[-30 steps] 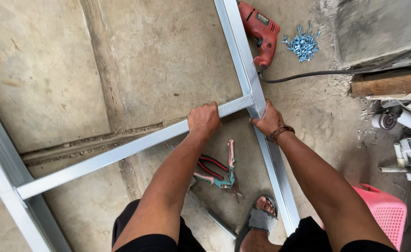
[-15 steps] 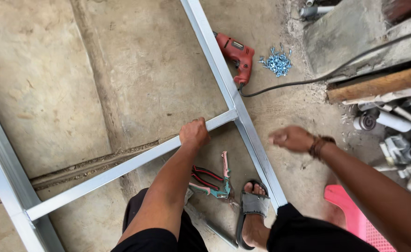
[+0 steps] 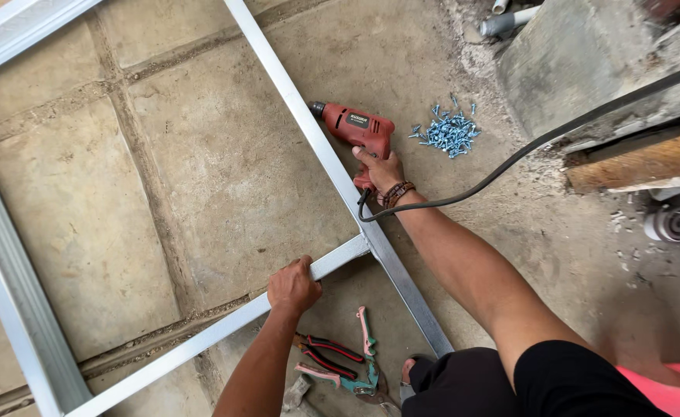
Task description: The person assembles a rectangular metal frame on the floor by aligning metal bars and securing them with a hammer and power drill. They use a hammer to tap joints into place and a drill to fasten screws at the corners.
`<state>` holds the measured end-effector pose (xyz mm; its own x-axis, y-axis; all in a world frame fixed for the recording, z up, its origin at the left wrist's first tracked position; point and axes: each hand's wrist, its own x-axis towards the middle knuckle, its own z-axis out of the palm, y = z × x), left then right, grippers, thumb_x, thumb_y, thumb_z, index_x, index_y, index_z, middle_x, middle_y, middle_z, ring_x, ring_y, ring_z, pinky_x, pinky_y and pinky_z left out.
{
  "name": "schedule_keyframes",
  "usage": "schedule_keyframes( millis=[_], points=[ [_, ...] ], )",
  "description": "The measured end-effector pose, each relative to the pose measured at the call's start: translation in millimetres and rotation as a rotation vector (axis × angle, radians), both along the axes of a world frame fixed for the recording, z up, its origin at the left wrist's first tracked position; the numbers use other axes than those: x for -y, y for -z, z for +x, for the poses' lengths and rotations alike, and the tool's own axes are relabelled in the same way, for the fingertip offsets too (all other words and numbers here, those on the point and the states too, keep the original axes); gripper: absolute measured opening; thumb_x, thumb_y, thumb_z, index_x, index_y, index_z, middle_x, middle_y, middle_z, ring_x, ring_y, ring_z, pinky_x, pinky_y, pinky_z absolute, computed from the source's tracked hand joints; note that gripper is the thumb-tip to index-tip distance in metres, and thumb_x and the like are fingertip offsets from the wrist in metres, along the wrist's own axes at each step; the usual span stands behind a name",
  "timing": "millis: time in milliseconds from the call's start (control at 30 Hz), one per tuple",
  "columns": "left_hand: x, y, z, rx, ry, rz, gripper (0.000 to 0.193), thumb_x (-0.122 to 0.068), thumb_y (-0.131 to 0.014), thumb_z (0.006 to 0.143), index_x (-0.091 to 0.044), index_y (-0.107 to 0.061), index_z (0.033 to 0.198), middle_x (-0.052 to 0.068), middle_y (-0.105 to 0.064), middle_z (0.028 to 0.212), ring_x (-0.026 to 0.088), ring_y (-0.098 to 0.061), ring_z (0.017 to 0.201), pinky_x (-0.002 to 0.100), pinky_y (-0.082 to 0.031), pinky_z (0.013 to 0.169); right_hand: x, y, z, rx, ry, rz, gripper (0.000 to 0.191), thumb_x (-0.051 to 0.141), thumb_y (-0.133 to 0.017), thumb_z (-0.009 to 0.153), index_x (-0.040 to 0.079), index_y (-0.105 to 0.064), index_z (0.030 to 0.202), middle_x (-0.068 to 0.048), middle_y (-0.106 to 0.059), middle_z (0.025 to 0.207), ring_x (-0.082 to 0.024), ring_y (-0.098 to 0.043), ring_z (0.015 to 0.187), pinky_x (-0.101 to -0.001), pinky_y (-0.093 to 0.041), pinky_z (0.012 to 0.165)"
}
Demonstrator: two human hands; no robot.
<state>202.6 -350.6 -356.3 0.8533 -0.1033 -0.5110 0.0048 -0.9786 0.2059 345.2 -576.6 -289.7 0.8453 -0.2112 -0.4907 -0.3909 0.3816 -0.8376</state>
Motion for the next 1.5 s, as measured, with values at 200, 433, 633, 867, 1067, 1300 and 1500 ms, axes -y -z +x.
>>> schedule_keyframes(
  millis=[200,433,633,867,1067,1300,1500],
  points=[
    [4.3,5.5,2.0,-0.001,-0.031,0.028,0.031,-0.018,-0.067,0.079,-0.018,-0.069,0.11,0.011,-0.074,0.11,0.035,-0.071,0.1,0.048,-0.056,0.087,6.3,11.5,0.5,-0.144,0.112,-0.079,0.021,0.016,-0.079,0.085,0.002,-0.064,0.088,-0.008,-0.067,0.069,-0.021,-0.062,0.051,-0.0343,-0.047,0.04],
    [-10.4,18.7,-5.6,0.087,-0.008,-0.055,0.029,-0.016,-0.066,0.078,-0.016,-0.07,0.107,0.014,-0.075,0.102,0.037,-0.072,0.093,0.05,-0.056,0.083,-9.3,-1.5,-3.3,-0.054,0.207,0.025,0.021,0.011,-0.079,0.085,0.001,-0.061,0.091,-0.009,-0.066,0.07,-0.018,-0.066,0.052,-0.0339,-0.055,0.043],
    [-13.0,22.9,-7.9,0.115,0.016,-0.046,0.028,-0.018,-0.068,0.077,-0.014,-0.069,0.106,0.014,-0.075,0.099,0.037,-0.072,0.09,0.05,-0.057,0.08,-7.0,-2.3,-14.2,0.009,0.285,0.02,0.024,0.006,-0.077,0.084,0.002,-0.055,0.091,-0.01,-0.065,0.069,-0.019,-0.065,0.051,-0.0353,-0.057,0.042],
    [-6.9,18.8,-1.9,0.04,0.0,-0.046,0.031,-0.021,-0.071,0.078,-0.015,-0.067,0.109,0.014,-0.075,0.099,0.035,-0.072,0.092,0.048,-0.057,0.081,70.5,12.5,-72.0,-0.048,0.082,-0.061,0.022,0.019,-0.076,0.091,0.003,-0.063,0.095,-0.006,-0.065,0.071,-0.014,-0.059,0.047,-0.0284,-0.04,0.035],
    [-7.9,22.0,-5.5,0.076,0.036,-0.078,0.031,-0.022,-0.072,0.078,-0.011,-0.065,0.106,0.014,-0.073,0.107,0.037,-0.07,0.099,0.049,-0.056,0.083,126.8,25.5,-151.4,-0.152,0.003,-0.089,0.023,0.022,-0.071,0.094,0.005,-0.061,0.106,-0.007,-0.065,0.08,-0.013,-0.052,0.051,-0.0287,-0.035,0.037],
    [-11.9,20.5,-7.3,0.066,0.031,-0.129,0.036,-0.027,-0.073,0.077,-0.011,-0.063,0.108,0.014,-0.071,0.112,0.036,-0.07,0.102,0.049,-0.056,0.086,133.4,46.9,-208.0,-0.1,0.095,0.123,0.032,0.014,-0.069,0.094,0.004,-0.056,0.121,-0.011,-0.064,0.091,-0.016,-0.061,0.07,-0.0306,-0.05,0.054],
    [-28.3,19.6,-22.1,0.194,0.122,-0.244,0.063,-0.037,-0.078,0.076,-0.012,-0.056,0.129,0.012,-0.065,0.124,0.031,-0.06,0.12,0.049,-0.042,0.107,127.2,47.9,-210.6,-0.146,0.037,-0.019,0.035,0.019,-0.069,0.098,0.003,-0.054,0.126,-0.013,-0.066,0.099,-0.019,-0.062,0.071,-0.0304,-0.047,0.05]
  ],
)
